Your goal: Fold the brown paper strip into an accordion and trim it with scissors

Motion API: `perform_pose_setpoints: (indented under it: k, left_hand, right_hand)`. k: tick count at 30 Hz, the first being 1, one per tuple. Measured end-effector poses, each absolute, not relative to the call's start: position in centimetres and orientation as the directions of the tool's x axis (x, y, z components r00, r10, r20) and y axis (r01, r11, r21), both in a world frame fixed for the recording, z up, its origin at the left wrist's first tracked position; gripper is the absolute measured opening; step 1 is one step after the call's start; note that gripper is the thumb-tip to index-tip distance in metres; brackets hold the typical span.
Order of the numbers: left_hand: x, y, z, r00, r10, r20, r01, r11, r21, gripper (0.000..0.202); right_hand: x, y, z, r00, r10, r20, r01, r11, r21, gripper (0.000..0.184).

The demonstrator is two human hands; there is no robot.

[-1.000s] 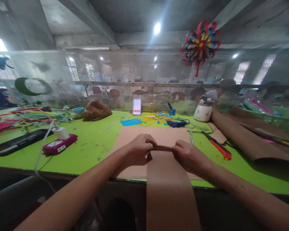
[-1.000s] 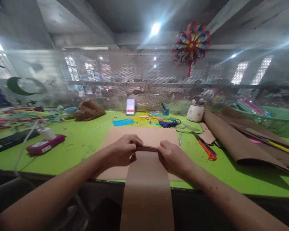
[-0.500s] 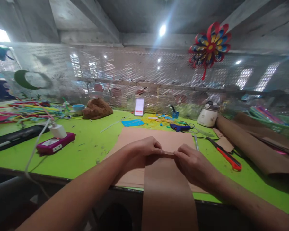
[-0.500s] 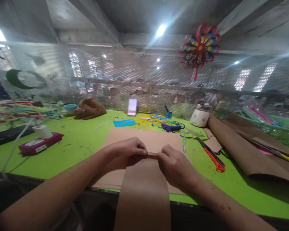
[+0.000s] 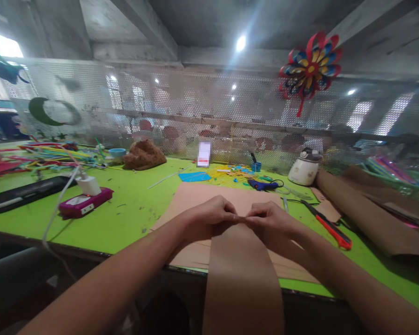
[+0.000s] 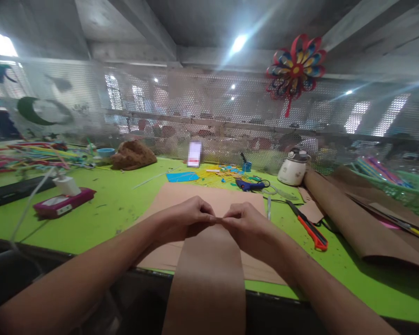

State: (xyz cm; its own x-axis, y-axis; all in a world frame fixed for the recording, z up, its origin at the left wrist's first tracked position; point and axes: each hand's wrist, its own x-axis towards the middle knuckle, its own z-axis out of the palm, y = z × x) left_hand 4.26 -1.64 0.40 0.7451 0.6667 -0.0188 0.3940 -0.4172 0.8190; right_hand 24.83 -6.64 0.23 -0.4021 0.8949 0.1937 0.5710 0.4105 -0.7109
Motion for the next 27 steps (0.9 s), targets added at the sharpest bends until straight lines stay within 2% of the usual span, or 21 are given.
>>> perform_pose_setpoints:
  k: [3,7,10,15,18,23,27]
  left_hand:
    - [4.4,-1.9,0.5,0.729,0.683,0.033,0.396,-0.461,0.794,0.026]
    - [4.4,-2.6,0.6,0.762,0.648,0.010,0.345,-0.419,0.840,0.028]
    - [4.5,-2.9,0.3,0.765,0.642,0.058,0.295,-0.429,0.854,0.027]
    - [5.1,-2.2,-0.5,0.770,0.623,0.138,0.228,-0.470,0.853,0.027]
    - [4.8,-1.9,-0.3,0.774,0.624,0.105,0.276,-0.482,0.832,0.025]
    - [3.7,-1.8,0.7,0.756,0.654,0.024,0.413,-0.504,0.758,0.020]
    - [3.4,-1.2,0.9,0.781,0.624,0.008,0.440,-0.559,0.703,0.019]
  right_hand:
    - [24.7,-7.3,0.0,-0.357,0.915,0.190,0.510,0.361,-0.780,0.034]
    - [25.0,-7.4,0.4,-0.372,0.918,0.140,0.485,0.321,-0.813,0.030]
    - [25.1,-7.2,0.1,-0.387,0.915,0.114,0.441,0.292,-0.848,0.029]
    - [24.4,-7.3,-1.2,-0.347,0.930,0.123,0.286,0.230,-0.930,0.026]
    - [24.2,-7.6,-1.5,-0.297,0.952,0.067,0.200,0.131,-0.971,0.025]
    - [24.7,-7.7,-1.0,-0.248,0.969,-0.011,0.209,0.043,-0.977,0.027]
    - [25.0,-7.8,-1.0,-0.215,0.976,-0.036,0.187,0.005,-0.982,0.028]
